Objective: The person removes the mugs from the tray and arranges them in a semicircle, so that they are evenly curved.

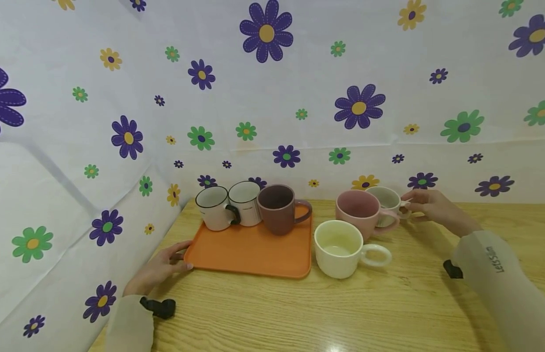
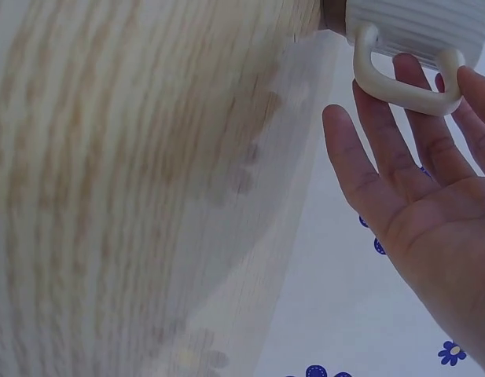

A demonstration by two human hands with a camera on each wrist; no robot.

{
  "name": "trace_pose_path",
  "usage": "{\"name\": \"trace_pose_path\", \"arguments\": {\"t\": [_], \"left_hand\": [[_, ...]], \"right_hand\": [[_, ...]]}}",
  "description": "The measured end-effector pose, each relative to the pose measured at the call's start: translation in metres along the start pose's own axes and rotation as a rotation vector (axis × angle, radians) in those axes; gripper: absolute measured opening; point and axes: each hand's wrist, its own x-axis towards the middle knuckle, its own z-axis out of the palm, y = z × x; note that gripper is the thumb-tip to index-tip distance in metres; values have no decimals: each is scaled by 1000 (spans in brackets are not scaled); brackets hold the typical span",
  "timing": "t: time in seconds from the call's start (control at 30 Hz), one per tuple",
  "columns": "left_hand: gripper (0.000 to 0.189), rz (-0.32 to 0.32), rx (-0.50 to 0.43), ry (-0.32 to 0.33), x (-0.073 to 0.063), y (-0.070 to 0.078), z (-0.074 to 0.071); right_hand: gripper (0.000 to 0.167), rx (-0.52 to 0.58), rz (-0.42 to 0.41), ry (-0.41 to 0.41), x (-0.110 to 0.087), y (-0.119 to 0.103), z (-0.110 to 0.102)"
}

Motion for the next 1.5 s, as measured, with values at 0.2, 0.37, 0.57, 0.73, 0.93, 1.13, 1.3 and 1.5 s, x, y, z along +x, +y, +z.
{"name": "trace_pose_path", "arguments": {"t": [0.2, 0.37, 0.57, 0.73, 0.93, 1.13, 1.3, 1.5], "left_hand": [[72, -19, 14, 11, -1, 2, 1], [73, -32, 23, 13, -1, 3, 2], [72, -12, 22, 8, 0, 3, 1], [72, -6, 27, 7, -1, 2, 0], [72, 10, 1, -8, -2, 1, 1], [72, 17, -1, -1, -2, 2, 2], [72, 22, 0, -2, -1, 0, 2], [71, 19, 13, -3, -1, 1, 1]], "right_hand": [[35, -22, -17, 12, -2, -1, 1], [32, -85, -147, 121, -7, -6, 3], [28, -125, -205, 219, -15, -18, 4], [28, -126, -201, 254, -17, -35, 5], [26, -80, -235, 237, -15, -67, 14], [25, -68, -254, 193, -10, -96, 29], [21, -34, -303, 164, -5, -114, 42], [17, -1, -382, 59, 1, -134, 61]]}}
